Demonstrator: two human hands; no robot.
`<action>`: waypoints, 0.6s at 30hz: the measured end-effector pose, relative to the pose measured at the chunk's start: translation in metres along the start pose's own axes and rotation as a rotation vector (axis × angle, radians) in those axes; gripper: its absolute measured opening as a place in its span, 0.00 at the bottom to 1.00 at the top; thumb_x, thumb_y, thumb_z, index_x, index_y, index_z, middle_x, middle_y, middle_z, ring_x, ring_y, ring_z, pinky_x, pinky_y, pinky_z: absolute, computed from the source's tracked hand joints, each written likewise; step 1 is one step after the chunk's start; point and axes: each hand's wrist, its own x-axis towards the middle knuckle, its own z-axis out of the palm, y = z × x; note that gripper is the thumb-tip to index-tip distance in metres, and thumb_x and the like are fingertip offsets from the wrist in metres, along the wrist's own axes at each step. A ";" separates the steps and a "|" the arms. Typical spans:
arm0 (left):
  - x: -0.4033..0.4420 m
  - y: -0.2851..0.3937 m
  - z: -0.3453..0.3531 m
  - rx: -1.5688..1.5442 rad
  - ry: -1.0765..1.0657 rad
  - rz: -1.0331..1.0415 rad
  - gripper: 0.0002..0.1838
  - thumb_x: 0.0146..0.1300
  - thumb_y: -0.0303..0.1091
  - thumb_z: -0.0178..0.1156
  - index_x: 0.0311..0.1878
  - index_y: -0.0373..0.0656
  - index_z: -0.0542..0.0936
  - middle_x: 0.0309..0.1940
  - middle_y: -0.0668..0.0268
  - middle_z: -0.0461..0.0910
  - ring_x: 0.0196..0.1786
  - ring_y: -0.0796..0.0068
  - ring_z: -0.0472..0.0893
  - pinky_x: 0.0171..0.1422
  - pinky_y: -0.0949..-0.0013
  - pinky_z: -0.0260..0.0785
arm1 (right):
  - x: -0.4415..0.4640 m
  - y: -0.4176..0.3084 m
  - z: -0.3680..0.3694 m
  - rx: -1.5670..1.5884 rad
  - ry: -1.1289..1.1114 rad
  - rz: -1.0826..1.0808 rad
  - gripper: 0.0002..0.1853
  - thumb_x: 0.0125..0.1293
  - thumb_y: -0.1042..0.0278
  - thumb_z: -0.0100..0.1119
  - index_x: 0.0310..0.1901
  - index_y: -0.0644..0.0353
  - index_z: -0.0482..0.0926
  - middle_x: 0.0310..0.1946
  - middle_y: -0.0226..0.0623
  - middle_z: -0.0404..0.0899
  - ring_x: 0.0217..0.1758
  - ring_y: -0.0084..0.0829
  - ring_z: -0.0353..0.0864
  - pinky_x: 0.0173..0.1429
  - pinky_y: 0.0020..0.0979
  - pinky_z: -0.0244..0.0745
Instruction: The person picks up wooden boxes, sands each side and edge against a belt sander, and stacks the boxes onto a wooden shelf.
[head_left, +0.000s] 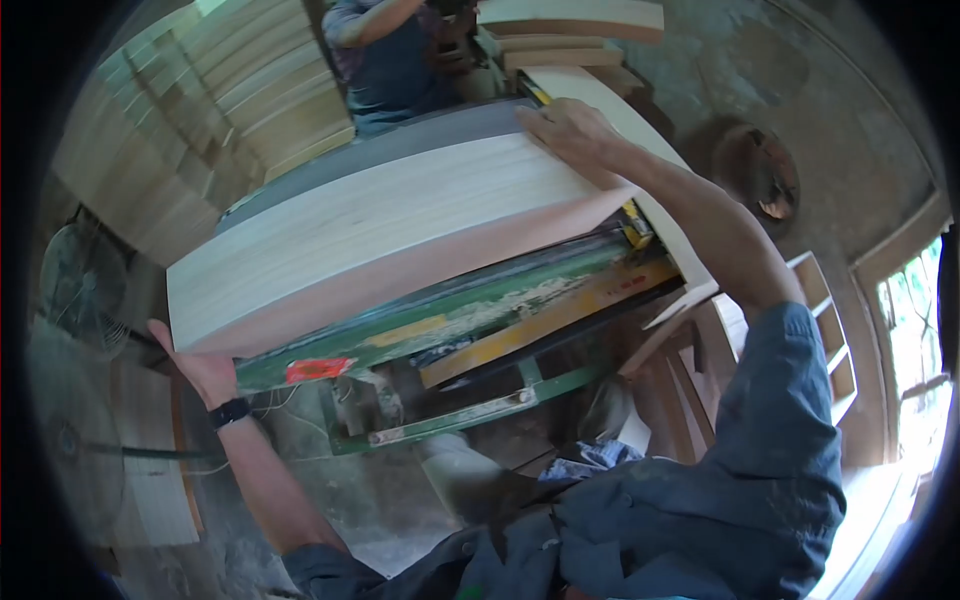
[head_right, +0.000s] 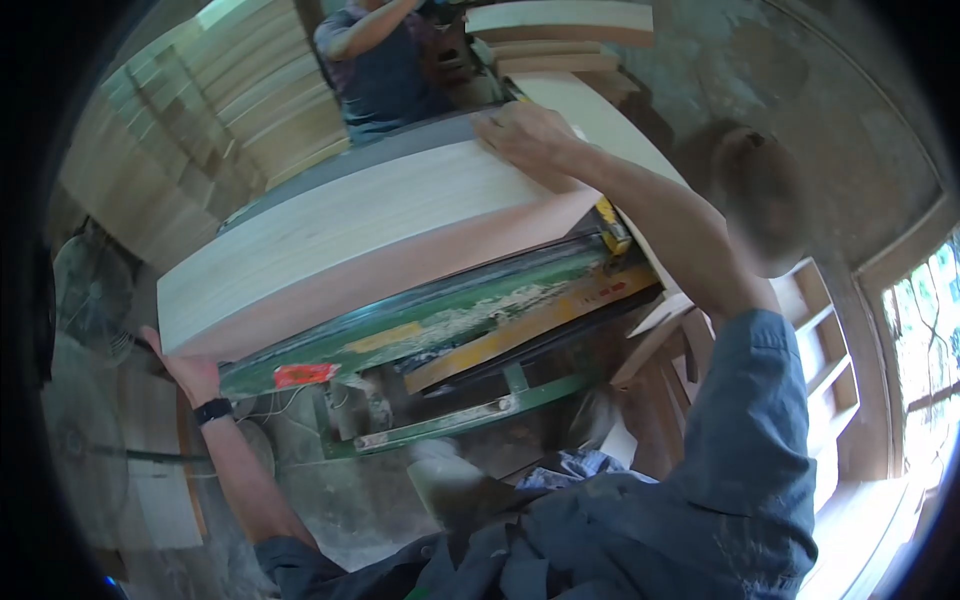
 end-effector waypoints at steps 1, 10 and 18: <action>0.000 -0.006 0.001 -0.108 -0.036 -0.143 0.36 0.62 0.60 0.40 0.62 0.38 0.59 0.61 0.59 0.60 0.62 0.66 0.60 0.66 0.64 0.48 | 0.006 0.013 0.007 -0.013 -0.002 0.020 0.29 0.63 0.45 0.38 0.24 0.65 0.76 0.24 0.51 0.75 0.29 0.50 0.73 0.39 0.44 0.65; 0.047 -0.105 -0.008 -0.106 -0.355 -0.375 0.26 0.60 0.46 0.50 0.54 0.34 0.67 0.54 0.59 0.69 0.58 0.68 0.66 0.63 0.65 0.52 | 0.048 0.079 0.045 -0.005 -0.115 0.161 0.29 0.62 0.45 0.40 0.24 0.67 0.76 0.24 0.52 0.76 0.31 0.49 0.74 0.43 0.43 0.65; 0.039 -0.141 0.004 -0.009 -0.291 -0.406 0.24 0.58 0.42 0.52 0.52 0.33 0.69 0.52 0.61 0.70 0.56 0.69 0.67 0.62 0.67 0.53 | 0.046 0.088 0.060 -0.018 -0.208 0.355 0.26 0.61 0.47 0.40 0.29 0.66 0.77 0.31 0.52 0.77 0.37 0.49 0.76 0.45 0.42 0.67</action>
